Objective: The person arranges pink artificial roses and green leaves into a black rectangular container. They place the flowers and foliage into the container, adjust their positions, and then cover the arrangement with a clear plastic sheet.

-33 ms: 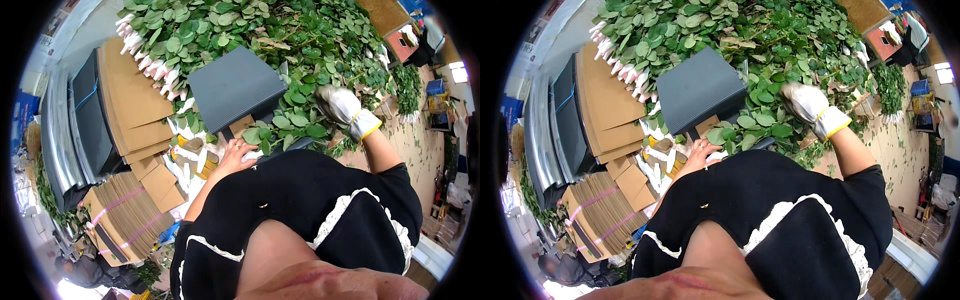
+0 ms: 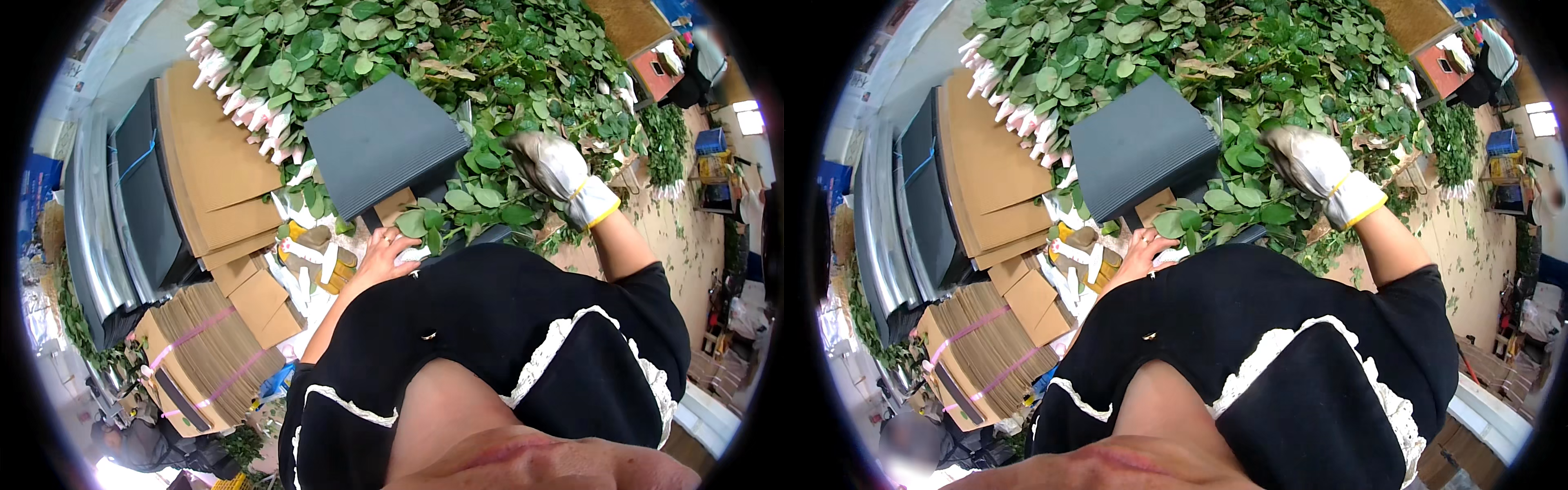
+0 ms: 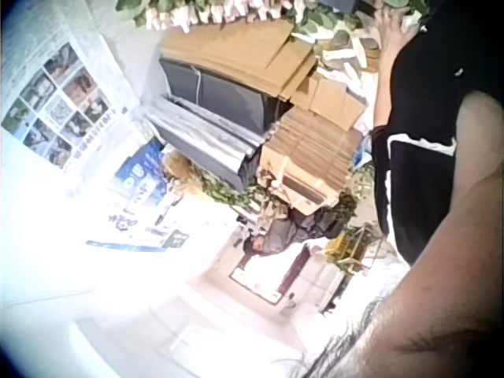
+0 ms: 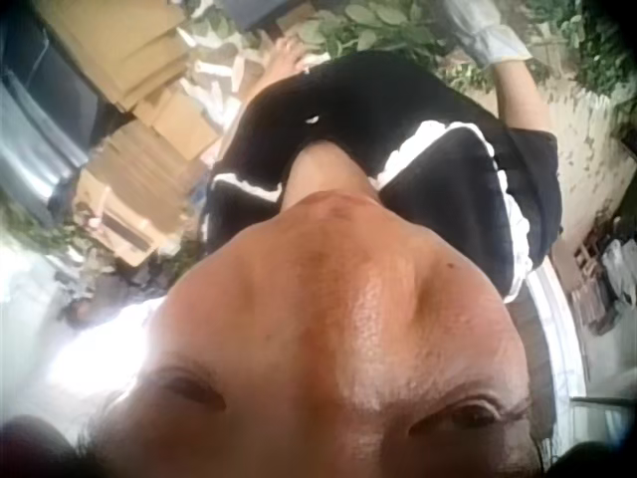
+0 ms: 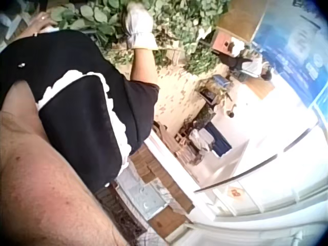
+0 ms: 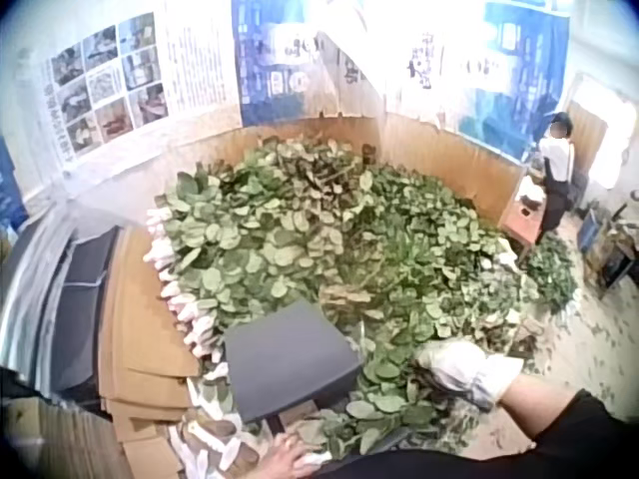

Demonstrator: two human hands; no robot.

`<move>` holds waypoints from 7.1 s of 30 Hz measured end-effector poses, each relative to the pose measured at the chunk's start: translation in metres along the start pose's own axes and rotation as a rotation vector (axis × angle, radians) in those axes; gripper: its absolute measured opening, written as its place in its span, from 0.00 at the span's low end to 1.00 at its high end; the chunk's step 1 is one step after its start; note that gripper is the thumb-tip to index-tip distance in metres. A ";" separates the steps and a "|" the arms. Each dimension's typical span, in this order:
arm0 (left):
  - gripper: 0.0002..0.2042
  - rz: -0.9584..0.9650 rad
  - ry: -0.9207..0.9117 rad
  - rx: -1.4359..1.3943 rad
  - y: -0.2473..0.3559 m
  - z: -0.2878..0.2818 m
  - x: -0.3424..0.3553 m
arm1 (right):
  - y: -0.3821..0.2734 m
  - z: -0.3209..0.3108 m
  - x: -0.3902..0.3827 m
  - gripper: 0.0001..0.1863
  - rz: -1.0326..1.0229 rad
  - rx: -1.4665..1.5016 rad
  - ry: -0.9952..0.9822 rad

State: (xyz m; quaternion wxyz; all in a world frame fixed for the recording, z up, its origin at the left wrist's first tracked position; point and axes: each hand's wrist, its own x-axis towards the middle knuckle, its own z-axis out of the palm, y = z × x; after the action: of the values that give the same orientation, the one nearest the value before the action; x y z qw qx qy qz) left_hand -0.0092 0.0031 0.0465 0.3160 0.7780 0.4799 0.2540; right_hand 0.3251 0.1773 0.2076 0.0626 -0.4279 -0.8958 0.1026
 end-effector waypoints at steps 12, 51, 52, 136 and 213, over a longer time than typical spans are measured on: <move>0.23 0.028 0.145 -0.042 -0.004 0.001 -0.007 | 0.001 0.046 0.207 0.14 0.021 -0.404 -0.391; 0.14 -0.099 0.396 -0.061 -0.005 0.010 -0.003 | 0.001 0.075 -0.019 0.22 0.069 -0.348 -0.382; 0.14 -0.188 0.321 -0.233 -0.004 0.005 -0.002 | -0.010 0.059 -0.017 0.22 0.069 -0.397 -0.353; 0.26 -0.268 0.446 -0.080 0.009 0.023 0.004 | 0.064 -0.175 0.238 0.12 0.043 -0.592 0.611; 0.27 -0.119 0.239 -0.133 0.005 0.003 0.003 | 0.009 0.093 0.192 0.15 0.076 -0.323 -0.291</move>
State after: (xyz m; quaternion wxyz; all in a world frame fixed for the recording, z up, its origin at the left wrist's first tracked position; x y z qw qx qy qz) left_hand -0.0027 0.0036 0.0488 0.3219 0.6895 0.5418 0.3570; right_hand 0.1936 0.3202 0.1202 -0.1405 -0.4466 -0.8834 0.0205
